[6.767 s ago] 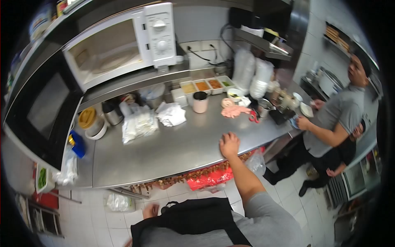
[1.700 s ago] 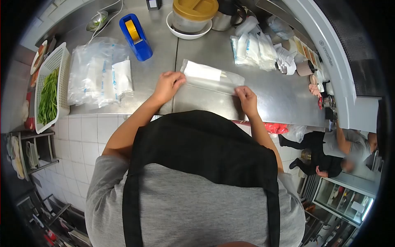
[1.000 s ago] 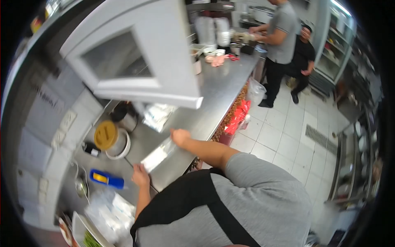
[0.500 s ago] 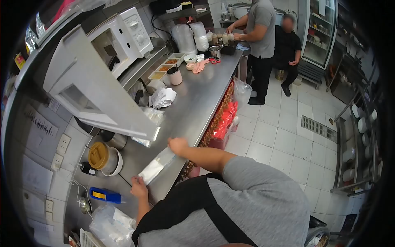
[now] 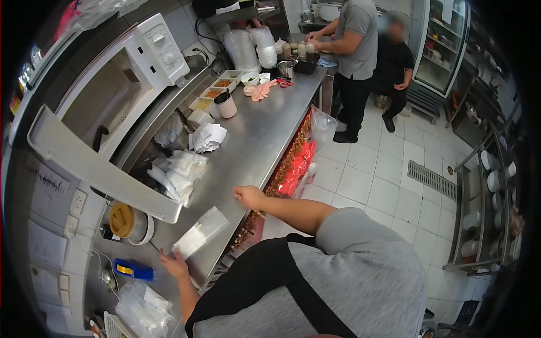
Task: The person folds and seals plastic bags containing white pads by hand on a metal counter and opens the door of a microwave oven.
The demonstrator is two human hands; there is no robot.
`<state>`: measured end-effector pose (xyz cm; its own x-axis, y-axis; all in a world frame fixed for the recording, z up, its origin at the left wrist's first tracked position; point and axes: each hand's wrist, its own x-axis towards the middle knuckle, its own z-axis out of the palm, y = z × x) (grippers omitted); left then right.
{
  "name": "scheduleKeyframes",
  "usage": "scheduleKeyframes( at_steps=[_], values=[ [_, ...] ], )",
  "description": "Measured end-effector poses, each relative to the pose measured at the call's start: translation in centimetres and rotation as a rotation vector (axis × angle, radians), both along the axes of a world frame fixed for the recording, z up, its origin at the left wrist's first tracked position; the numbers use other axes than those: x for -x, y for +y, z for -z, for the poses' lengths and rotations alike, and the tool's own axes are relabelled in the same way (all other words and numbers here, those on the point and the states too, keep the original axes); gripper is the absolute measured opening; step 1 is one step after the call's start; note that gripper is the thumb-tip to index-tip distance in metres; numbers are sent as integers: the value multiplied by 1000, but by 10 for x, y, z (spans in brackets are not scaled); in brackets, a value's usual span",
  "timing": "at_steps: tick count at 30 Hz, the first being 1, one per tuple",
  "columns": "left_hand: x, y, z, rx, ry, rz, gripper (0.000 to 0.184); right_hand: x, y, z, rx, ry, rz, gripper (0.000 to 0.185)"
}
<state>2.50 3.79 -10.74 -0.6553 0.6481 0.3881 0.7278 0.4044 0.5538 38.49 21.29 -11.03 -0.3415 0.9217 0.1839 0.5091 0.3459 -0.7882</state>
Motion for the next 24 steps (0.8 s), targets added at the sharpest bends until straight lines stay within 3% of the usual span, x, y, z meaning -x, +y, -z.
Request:
scheduleKeyframes(
  at_steps=[3,6,9,11,13,16,17,20,24],
  values=[
    [1,-3,10,-98,85,-111,67,-58,-22,6,14,35,-1,20],
    [-16,-5,9,-124,240,-172,66,-126,-47,74,-32,61,48,25],
    [-80,-4,-26,-29,228,-244,65,-214,-91,143,337,-392,30,29],
    [-86,-2,-15,-32,261,-254,65,-276,-125,187,546,-671,118,22],
    [-86,0,-5,-44,280,-268,64,-338,-146,242,732,-959,-9,23],
    [-78,0,8,-48,289,-298,63,-389,-155,263,1152,-711,141,22],
    [-75,0,11,-40,292,-317,63,-396,-150,267,1127,-663,147,21],
    [-76,4,14,-2,297,-350,62,-393,-129,253,611,-947,40,22],
    [-78,3,13,29,303,-368,61,-358,-105,226,784,-543,143,30]
  ],
)
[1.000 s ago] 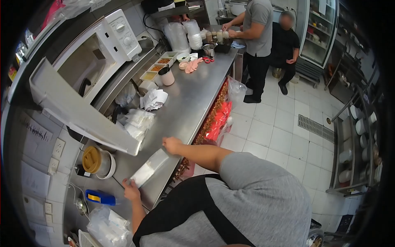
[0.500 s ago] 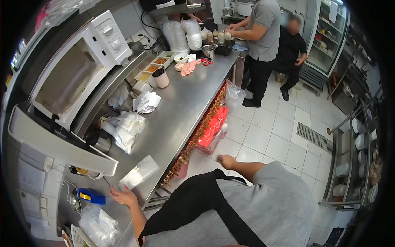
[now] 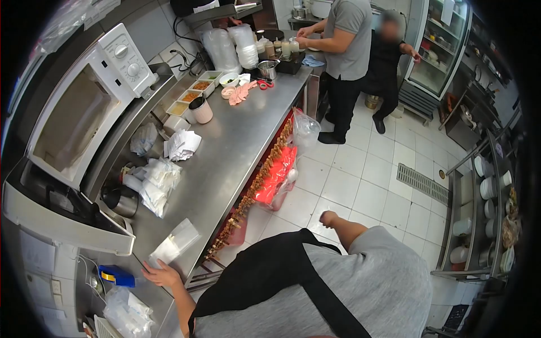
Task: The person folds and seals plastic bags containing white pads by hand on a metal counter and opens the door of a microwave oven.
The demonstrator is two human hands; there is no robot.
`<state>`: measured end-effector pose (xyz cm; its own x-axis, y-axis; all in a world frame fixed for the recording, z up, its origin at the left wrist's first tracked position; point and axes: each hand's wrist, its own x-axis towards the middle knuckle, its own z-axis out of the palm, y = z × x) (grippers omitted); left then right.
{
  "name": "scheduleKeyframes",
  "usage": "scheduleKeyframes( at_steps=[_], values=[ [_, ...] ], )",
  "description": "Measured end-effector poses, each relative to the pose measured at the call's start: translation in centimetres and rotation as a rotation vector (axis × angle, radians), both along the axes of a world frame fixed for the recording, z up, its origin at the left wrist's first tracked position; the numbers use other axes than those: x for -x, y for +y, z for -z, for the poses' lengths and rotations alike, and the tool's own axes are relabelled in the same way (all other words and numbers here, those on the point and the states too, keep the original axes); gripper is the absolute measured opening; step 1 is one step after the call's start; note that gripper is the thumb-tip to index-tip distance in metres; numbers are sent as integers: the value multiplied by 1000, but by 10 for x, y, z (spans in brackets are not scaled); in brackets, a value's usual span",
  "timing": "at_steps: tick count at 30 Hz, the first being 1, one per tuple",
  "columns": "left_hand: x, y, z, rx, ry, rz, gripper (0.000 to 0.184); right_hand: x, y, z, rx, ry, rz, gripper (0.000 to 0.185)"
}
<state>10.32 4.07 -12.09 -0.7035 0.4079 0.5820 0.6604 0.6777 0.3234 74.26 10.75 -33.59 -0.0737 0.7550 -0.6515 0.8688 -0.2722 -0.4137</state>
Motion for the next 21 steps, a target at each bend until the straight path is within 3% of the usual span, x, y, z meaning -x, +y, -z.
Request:
scheduleKeyframes(
  at_steps=[5,9,11,13,16,18,21],
  values=[
    [1,-1,2,-29,29,-17,61,55,14,-4,-140,166,-64,22],
    [4,-1,2,-10,20,19,60,55,6,4,-57,216,-51,21],
    [2,-5,-2,0,-8,17,61,42,2,15,-36,54,-306,22],
    [-4,-1,-1,-7,-27,5,61,20,1,18,32,-56,-331,24],
    [-2,-3,-3,15,-1,-14,60,-3,-16,18,192,-113,-64,24],
    [-4,-3,-2,48,10,-12,60,-18,-19,45,70,-236,-388,24],
    [-3,0,-4,94,10,18,55,-11,-21,35,191,-177,-234,21]
  ],
)
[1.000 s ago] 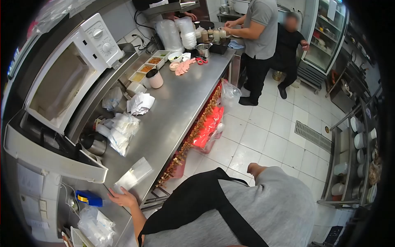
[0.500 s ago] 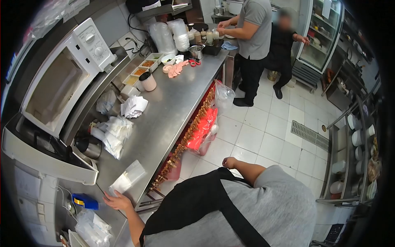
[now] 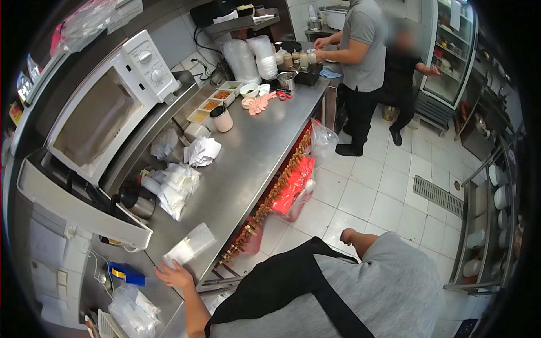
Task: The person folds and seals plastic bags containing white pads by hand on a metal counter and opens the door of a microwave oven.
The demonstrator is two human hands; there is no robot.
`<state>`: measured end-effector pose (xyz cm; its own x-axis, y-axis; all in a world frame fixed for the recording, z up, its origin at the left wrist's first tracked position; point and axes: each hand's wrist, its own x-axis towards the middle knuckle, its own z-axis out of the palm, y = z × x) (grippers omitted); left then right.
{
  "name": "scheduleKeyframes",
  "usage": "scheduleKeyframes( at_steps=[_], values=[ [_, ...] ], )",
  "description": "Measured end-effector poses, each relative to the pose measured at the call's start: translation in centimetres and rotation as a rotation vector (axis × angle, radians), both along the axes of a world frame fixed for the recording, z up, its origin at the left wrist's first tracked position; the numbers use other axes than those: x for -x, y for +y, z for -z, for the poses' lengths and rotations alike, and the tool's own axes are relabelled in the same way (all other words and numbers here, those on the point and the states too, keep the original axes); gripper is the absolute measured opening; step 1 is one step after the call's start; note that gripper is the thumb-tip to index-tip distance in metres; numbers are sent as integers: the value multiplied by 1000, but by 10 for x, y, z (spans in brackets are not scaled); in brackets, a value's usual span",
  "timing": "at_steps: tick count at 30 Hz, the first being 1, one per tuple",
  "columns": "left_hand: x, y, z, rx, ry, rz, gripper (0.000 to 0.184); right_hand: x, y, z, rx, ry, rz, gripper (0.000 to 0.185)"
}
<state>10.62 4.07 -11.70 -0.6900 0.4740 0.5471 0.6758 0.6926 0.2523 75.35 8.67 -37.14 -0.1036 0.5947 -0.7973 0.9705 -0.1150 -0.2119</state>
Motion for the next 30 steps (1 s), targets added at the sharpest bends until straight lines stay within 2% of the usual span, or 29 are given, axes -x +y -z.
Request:
scheduleKeyframes(
  at_steps=[3,5,6,8,9,10,11,13,14,15,16,17,18,19,20,22,24,25,26,27,28,30],
  values=[
    [-5,-5,-2,63,-28,-11,52,29,4,-19,30,24,113,20],
    [-6,1,-5,104,-44,-15,51,49,13,-15,-44,112,-9,21],
    [-4,2,-3,131,-46,-10,51,61,23,-12,-35,57,-312,33],
    [-7,1,-6,186,-57,-3,51,93,37,0,-183,82,-507,35],
    [-12,2,-14,215,-68,3,51,115,64,50,-112,259,-703,38],
    [-16,0,-17,242,-79,10,52,151,88,42,63,329,-853,38],
    [-16,-2,-14,232,-69,7,52,190,100,7,-180,478,-1013,37],
    [-13,1,-10,199,-44,2,53,259,102,-136,-514,955,-1016,36],
    [-14,2,-11,187,-37,-1,53,274,73,-261,-592,1063,-667,30],
    [-16,3,-13,172,-31,-6,54,299,61,-318,-601,1283,-590,29],
    [-18,3,-13,164,-29,-11,54,305,42,-402,-683,1238,-642,28],
    [-8,0,1,56,3,152,55,320,28,-437,-970,1547,-648,27],
    [11,-2,22,-47,36,317,55,326,18,-480,-1125,1695,-807,25],
    [26,1,40,-151,70,483,56,318,5,-522,-1153,1697,-952,22],
    [34,8,50,-108,70,398,56,313,-5,-554,-1180,1696,-1102,20],
    [58,27,68,-37,84,218,58,325,-11,-582,-1513,1809,-1141,14],
    [79,35,83,42,95,37,59,341,-9,-600,-2071,1842,-815,12],
    [74,29,79,82,74,4,59,349,-1,-608,-2180,1823,-704,13],
    [66,23,73,123,54,-28,60,359,8,-612,-2273,1799,-587,14],
    [19,7,23,163,12,-7,60,373,19,-613,-2279,1738,-530,14],
    [-8,1,-6,196,-30,16,61,387,32,-615,-2291,1674,-479,15],
    [-7,1,-4,190,-32,25,63,389,44,-616,-2260,1544,-465,23]
  ],
)
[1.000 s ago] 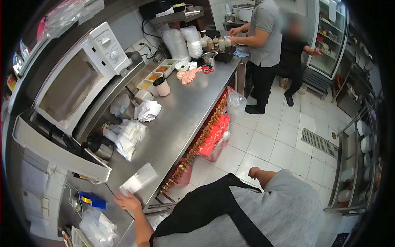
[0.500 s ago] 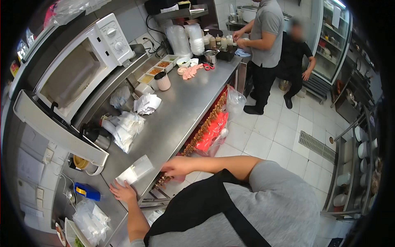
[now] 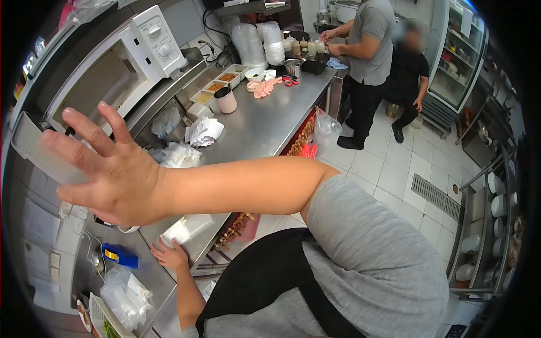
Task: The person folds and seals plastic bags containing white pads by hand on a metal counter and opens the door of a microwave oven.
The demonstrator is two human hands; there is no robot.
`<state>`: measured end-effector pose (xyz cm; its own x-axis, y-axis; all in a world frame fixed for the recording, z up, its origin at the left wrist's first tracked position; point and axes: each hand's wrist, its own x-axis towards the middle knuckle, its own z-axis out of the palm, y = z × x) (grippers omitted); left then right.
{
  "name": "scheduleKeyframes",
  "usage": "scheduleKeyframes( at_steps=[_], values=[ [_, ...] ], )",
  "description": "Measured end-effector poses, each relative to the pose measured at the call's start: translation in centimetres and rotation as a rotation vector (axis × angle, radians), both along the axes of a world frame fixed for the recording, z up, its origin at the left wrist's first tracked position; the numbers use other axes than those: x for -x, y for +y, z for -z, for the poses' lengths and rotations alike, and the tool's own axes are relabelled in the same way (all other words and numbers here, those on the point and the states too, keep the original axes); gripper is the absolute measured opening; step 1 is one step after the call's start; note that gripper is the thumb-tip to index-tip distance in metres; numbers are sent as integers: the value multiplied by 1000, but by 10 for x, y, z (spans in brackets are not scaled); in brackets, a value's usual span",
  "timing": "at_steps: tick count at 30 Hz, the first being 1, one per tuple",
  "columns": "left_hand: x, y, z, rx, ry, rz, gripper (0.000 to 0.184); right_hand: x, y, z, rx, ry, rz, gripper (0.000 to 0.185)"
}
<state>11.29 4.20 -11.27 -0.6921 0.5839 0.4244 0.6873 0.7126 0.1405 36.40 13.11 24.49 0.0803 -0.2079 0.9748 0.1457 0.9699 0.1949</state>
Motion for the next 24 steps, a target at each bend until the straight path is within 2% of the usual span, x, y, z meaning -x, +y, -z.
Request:
scheduleKeyframes(
  at_steps=[3,6,9,11,13,16,19,23,24],
  values=[
    [-1,3,-2,-19,-21,-1,65,6,8,4,46,-85,-82,29],
    [-6,0,-6,-28,-36,5,66,-9,25,0,58,12,-152,44],
    [-6,-3,-6,-48,-58,28,68,-44,51,4,382,-47,-202,58],
    [-4,1,-5,-56,-59,46,68,-55,81,11,529,-124,-140,66],
    [1,1,0,-36,-46,63,69,-55,111,15,637,-135,-187,61],
    [-5,3,-10,-9,-100,73,68,-39,164,23,504,-49,-144,61],
    [2,3,-4,-24,-106,73,67,-25,206,27,512,-35,28,65],
    [8,3,0,-79,-139,87,66,-19,242,44,820,-192,131,69],
    [7,4,0,-88,-146,83,65,-17,254,56,781,-209,195,72]
  ],
)
